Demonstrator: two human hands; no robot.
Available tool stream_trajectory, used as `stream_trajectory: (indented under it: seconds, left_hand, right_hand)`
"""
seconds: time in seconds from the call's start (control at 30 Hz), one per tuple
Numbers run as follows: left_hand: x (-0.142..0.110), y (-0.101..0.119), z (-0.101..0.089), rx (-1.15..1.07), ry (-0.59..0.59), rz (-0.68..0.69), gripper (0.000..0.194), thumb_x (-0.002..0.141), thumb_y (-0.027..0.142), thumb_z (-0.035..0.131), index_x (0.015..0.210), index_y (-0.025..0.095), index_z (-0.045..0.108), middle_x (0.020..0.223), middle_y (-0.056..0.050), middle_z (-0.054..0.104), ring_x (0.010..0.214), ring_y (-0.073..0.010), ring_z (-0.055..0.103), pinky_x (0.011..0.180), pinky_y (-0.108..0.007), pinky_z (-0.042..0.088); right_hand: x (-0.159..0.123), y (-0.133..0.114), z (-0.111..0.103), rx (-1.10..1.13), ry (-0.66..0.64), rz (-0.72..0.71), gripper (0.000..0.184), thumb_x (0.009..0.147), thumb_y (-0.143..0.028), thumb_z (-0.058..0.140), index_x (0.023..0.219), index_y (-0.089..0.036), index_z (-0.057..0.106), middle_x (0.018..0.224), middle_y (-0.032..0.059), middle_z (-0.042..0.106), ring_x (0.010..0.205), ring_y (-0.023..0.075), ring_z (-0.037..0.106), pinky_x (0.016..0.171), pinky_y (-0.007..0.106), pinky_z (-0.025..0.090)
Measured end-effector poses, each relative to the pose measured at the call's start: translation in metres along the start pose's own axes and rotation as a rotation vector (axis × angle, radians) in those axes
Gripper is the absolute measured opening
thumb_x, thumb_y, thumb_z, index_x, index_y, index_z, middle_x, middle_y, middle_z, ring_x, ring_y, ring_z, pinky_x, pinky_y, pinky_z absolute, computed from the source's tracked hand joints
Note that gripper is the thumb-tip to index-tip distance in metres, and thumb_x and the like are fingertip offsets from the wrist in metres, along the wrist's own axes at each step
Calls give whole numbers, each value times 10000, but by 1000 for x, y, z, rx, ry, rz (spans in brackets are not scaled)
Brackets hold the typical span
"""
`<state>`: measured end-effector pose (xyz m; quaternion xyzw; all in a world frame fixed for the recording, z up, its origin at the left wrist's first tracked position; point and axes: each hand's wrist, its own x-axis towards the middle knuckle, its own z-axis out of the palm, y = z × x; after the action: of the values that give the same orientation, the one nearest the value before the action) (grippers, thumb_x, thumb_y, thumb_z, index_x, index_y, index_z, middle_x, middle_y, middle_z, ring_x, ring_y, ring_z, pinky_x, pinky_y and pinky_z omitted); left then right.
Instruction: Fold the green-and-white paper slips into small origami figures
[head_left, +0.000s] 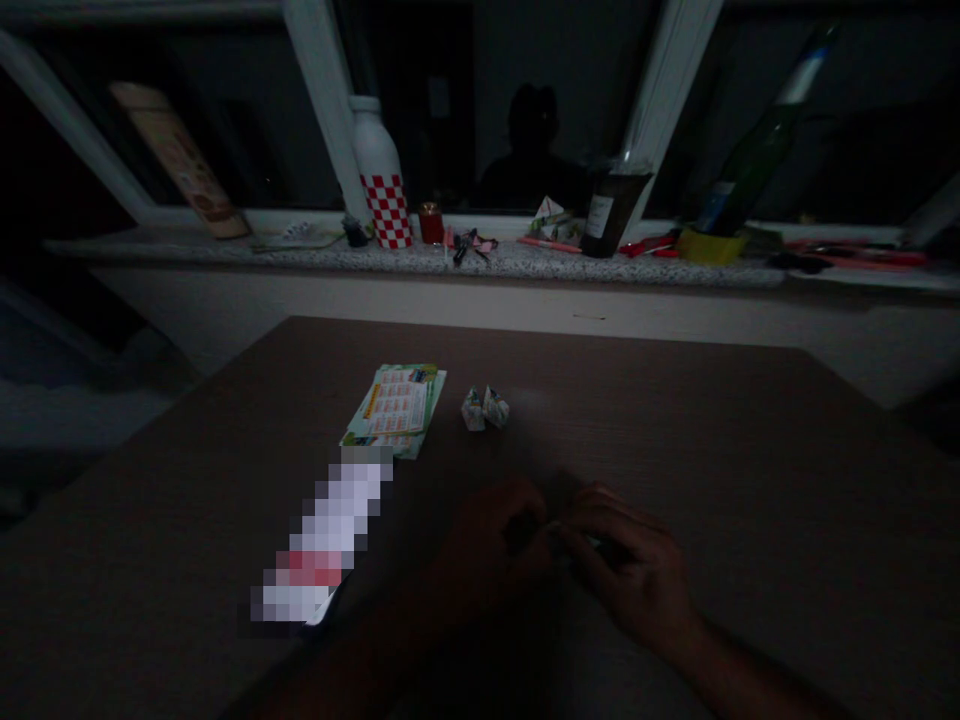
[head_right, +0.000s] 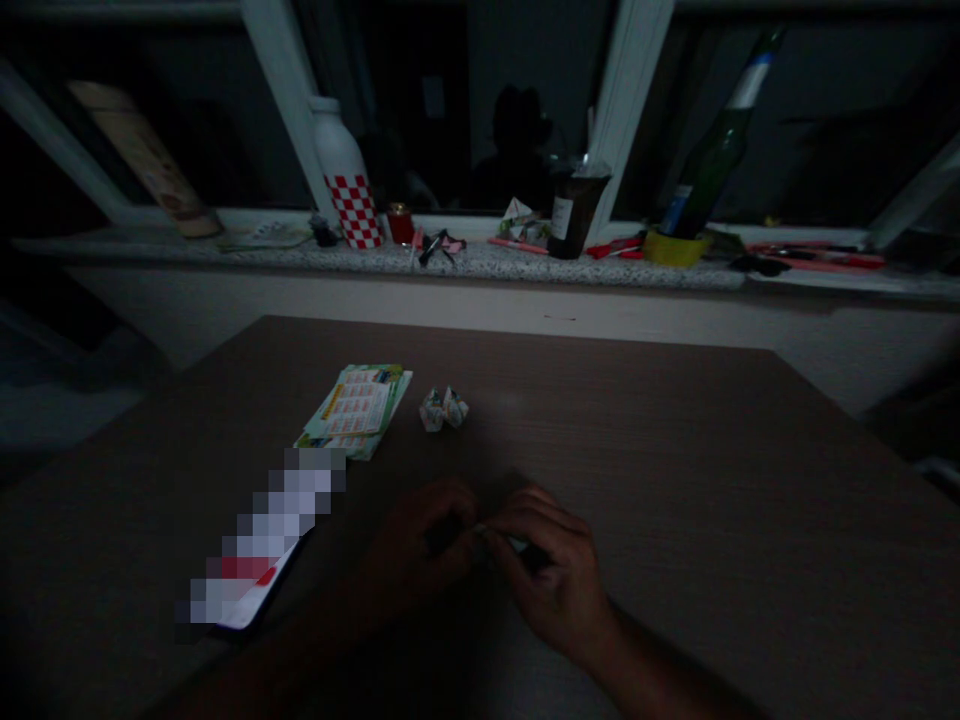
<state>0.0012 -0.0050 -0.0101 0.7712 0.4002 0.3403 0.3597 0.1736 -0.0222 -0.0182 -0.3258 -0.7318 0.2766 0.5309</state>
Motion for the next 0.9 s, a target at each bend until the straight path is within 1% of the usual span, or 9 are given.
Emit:
stream_trajectory:
  seconds: [0.13,0.27,0.43,0.57,0.63,0.67,0.77,0.83,0.9]
  left_hand:
    - [2,1,-2,0,-20,-85,68,701,134,563,704,171,505,673,26,506,614,-111,456,568,-222,338]
    - [4,0,-5,2,-38,-141,61,738,176,538,693,171,497,641,34,478,582,-105,433,537,-217,316]
    - [4,-1,-6,63,-25,-134,42,767,175,514,726,167,506,667,27,504,607,-110,458,557,-221,338]
    - [1,-1,-6,121,-3,-108,54,802,183,491,758,171,521,673,21,525,605,-117,479,564,-229,368]
    - [-1,-3,-7,147,28,-48,54,808,177,504,842,172,546,765,-6,577,685,-135,528,632,-249,420]
    - [-2,-4,-7,151,43,10,114,805,169,519,913,173,557,849,-28,600,759,-149,554,688,-264,444]
    - [-3,-8,-8,184,44,243,295,794,123,554,1079,196,574,1098,-80,591,989,-182,562,831,-300,455]
    - [-2,-11,-9,229,18,360,240,817,123,552,1029,210,623,1096,-75,614,999,-181,572,840,-301,456]
    - [-2,-13,-10,242,13,401,155,854,155,538,938,207,659,990,-58,666,916,-167,601,809,-291,465]
  right_hand:
    - [-1,1,0,37,65,89,143,814,-76,607,851,-197,674,719,25,641,693,162,594,633,308,471]
    - [-1,4,0,79,135,237,82,831,-151,612,800,-196,673,702,17,626,665,153,586,608,289,463]
    - [-1,8,-1,109,211,372,84,814,-239,644,763,-196,695,718,21,662,669,149,606,605,259,476]
    - [-2,12,-1,206,255,557,145,775,-327,688,760,-186,716,665,25,684,595,142,607,549,240,481]
    - [-1,16,-1,315,254,657,189,756,-360,706,761,-171,718,644,31,686,561,140,605,521,237,476]
    - [-1,19,-1,381,242,699,206,742,-369,719,767,-164,717,639,33,685,551,140,605,513,238,474]
    - [-1,25,2,577,203,769,278,672,-364,782,854,-169,703,612,10,668,517,132,598,498,236,466]
    - [-1,27,3,626,165,773,332,639,-359,805,892,-177,690,572,-16,641,485,122,580,485,230,455]
    - [-1,26,4,556,108,736,295,680,-388,771,872,-176,697,595,-5,649,518,131,591,501,234,459]
